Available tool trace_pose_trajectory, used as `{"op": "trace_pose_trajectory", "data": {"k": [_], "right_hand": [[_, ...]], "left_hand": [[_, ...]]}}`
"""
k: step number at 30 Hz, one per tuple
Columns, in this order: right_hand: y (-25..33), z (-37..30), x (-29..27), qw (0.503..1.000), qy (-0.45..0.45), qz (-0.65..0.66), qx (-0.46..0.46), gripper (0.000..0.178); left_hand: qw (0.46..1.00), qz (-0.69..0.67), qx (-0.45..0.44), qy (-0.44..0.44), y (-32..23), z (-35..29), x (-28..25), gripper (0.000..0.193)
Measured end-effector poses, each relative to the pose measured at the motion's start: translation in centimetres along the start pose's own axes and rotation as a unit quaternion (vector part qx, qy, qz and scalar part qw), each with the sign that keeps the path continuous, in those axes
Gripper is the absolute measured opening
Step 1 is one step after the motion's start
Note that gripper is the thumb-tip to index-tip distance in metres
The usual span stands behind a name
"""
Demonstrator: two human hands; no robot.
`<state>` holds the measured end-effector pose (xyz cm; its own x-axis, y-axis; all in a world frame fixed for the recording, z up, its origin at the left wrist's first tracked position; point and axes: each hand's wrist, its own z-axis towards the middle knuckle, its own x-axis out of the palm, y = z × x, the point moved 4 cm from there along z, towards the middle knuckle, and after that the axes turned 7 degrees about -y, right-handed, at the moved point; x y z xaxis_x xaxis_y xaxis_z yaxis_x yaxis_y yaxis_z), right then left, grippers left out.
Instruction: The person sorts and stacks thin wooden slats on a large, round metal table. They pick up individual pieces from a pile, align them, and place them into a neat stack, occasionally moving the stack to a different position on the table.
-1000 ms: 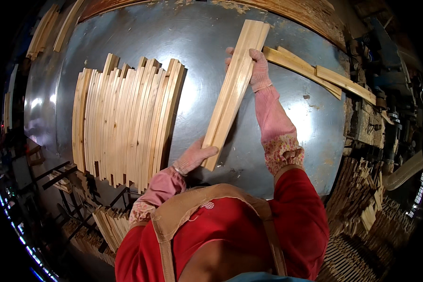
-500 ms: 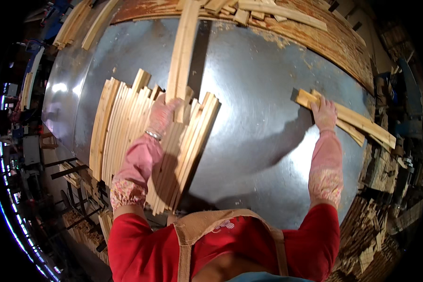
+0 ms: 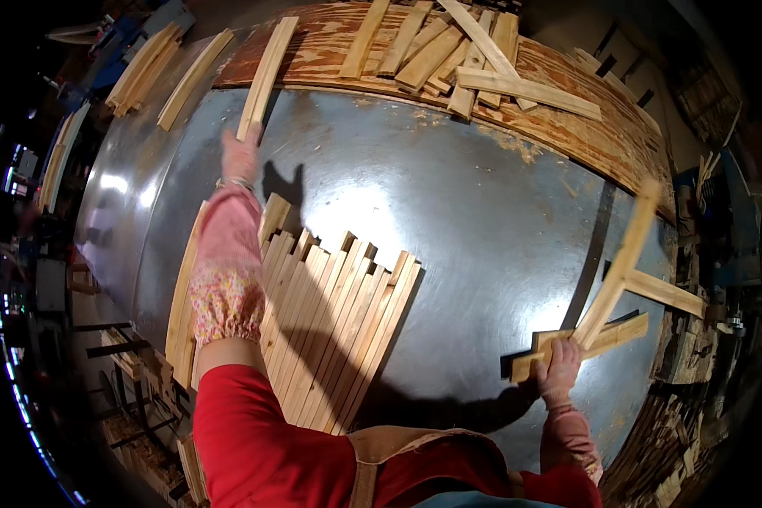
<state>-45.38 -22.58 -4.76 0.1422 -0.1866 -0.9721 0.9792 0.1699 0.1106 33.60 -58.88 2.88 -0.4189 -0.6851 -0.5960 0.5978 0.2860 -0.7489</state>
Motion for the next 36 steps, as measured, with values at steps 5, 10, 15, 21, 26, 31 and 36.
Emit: {"op": "trace_pose_trajectory", "data": {"k": [5,10,15,21,26,31,36], "right_hand": [[1.5,-10.2,-2.0,0.994,0.104,-0.012,0.004,0.068],[2.5,-15.6,-5.4,0.986,0.157,0.031,0.039,0.047],[1.5,-3.8,-7.9,0.991,-0.046,0.061,0.114,0.062],[-5.8,6.7,-3.8,0.936,-0.039,-0.028,0.349,0.090],[-2.4,5.0,-1.5,0.901,0.047,0.058,0.427,0.080],[5.1,-6.1,-2.5,0.934,-0.006,0.271,0.232,0.070],[-2.5,-15.3,-6.1,0.895,-0.043,-0.079,0.437,0.084]], "left_hand": [[0.981,-0.008,0.042,0.190,-1.9,-16.0,-2.0,0.087],[0.944,0.019,0.113,0.309,-9.9,-31.1,-9.9,0.067],[0.905,-0.051,0.093,0.413,-8.4,-45.3,-12.7,0.062],[0.847,-0.129,0.121,0.501,-11.2,-57.1,-10.5,0.066],[0.809,-0.174,-0.009,0.561,-14.0,-61.2,-7.6,0.066],[0.654,-0.228,-0.387,0.608,-11.0,-64.9,-2.4,0.064],[0.713,-0.195,-0.337,0.583,-9.4,-66.1,-2.8,0.042]]}}
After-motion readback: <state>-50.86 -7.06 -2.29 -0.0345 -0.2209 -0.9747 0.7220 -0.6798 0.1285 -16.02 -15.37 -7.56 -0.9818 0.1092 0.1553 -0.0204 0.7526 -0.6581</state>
